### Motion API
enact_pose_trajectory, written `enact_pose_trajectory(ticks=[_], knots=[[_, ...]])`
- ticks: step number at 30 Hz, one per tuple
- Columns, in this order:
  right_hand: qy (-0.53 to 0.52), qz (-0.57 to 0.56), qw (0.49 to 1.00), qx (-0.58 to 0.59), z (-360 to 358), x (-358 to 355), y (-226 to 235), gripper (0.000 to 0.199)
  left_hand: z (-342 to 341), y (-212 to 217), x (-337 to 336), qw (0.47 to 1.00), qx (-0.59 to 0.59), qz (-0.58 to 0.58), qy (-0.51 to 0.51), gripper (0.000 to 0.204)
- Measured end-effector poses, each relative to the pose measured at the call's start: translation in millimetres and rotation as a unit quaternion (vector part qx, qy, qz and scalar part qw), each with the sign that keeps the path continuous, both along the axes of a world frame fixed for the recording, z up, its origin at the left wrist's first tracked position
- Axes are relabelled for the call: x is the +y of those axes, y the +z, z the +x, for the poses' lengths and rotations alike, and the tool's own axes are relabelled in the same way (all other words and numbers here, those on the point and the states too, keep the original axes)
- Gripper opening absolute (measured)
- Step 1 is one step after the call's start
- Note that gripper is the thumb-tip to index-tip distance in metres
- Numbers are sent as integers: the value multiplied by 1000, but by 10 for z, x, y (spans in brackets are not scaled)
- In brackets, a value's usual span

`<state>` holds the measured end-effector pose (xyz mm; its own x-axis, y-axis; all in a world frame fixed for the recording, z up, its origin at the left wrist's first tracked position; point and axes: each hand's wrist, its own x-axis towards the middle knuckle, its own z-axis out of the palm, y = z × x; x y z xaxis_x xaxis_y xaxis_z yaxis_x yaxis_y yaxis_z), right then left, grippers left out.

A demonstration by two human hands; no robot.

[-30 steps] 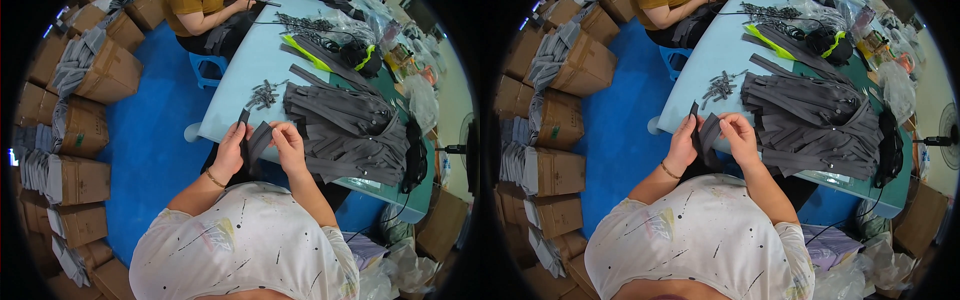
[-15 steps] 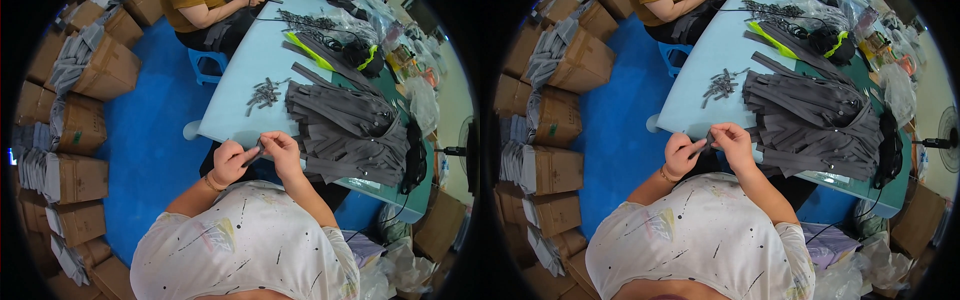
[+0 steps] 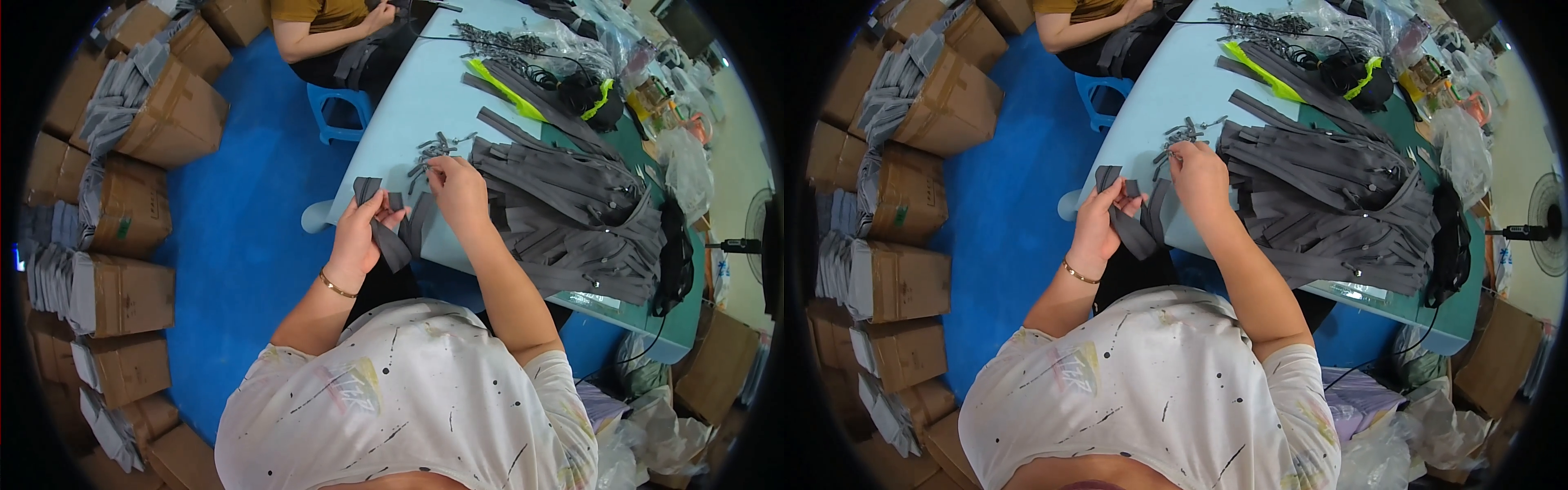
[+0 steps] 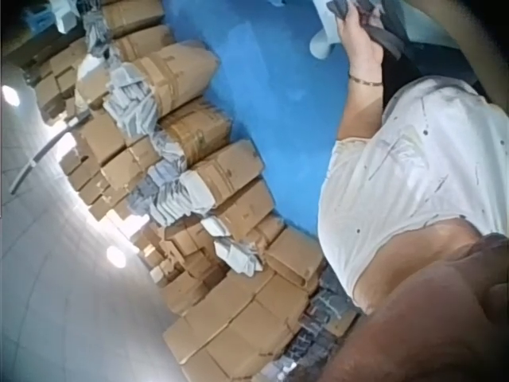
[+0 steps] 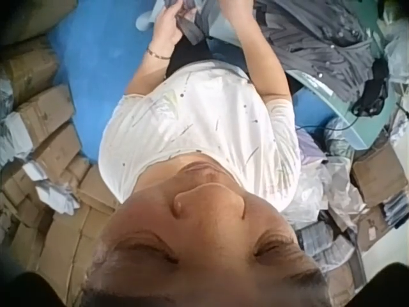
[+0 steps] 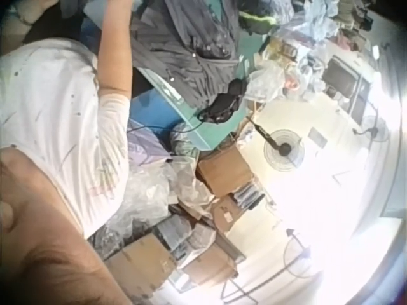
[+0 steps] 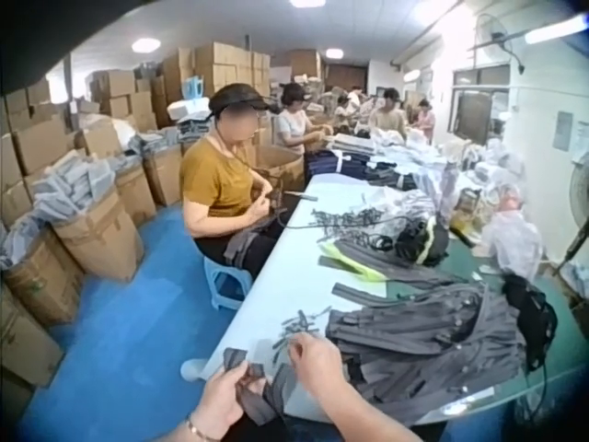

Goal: The person is manually attaching zipper sliders to lengths of zipper tape at a workshop table.

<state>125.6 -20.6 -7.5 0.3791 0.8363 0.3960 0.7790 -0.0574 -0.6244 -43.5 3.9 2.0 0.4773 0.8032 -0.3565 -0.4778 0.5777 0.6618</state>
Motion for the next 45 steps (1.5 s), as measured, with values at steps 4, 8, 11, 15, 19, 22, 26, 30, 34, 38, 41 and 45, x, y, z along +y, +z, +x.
enact_pose_trajectory(ticks=[4,8,11,15,19,22,26,30,34,38,41,45], knots=[[9,-55,996,-70,23,86,-104,14,-41,-93,47,999,-19,25,-43,16],[-11,-88,990,-112,-21,119,-72,11,-77,-238,40,990,40,98,-92,17],[-19,-108,987,-118,-1,113,-78,11,-81,-211,42,991,44,100,-81,15],[14,-58,988,-141,56,33,-82,10,-75,-70,68,985,58,129,-96,13],[10,-43,984,-171,51,46,-109,9,-56,-150,143,984,64,141,-86,14],[5,-52,982,-182,42,63,-116,8,-28,-183,152,984,56,139,-100,18],[26,-39,989,-139,70,1,-75,9,-37,-210,192,989,36,105,-101,20],[134,37,984,109,97,-123,77,16,-39,-67,239,986,66,89,-129,20],[201,-9,958,206,85,-297,350,20,-1,-30,256,977,88,121,-155,23],[232,-63,948,207,125,-371,444,21,20,19,231,970,94,137,-178,23],[264,-67,942,198,158,-378,464,22,9,34,233,963,109,144,-198,23],[294,-98,937,163,229,-410,548,24,45,16,240,954,124,161,-220,23]])
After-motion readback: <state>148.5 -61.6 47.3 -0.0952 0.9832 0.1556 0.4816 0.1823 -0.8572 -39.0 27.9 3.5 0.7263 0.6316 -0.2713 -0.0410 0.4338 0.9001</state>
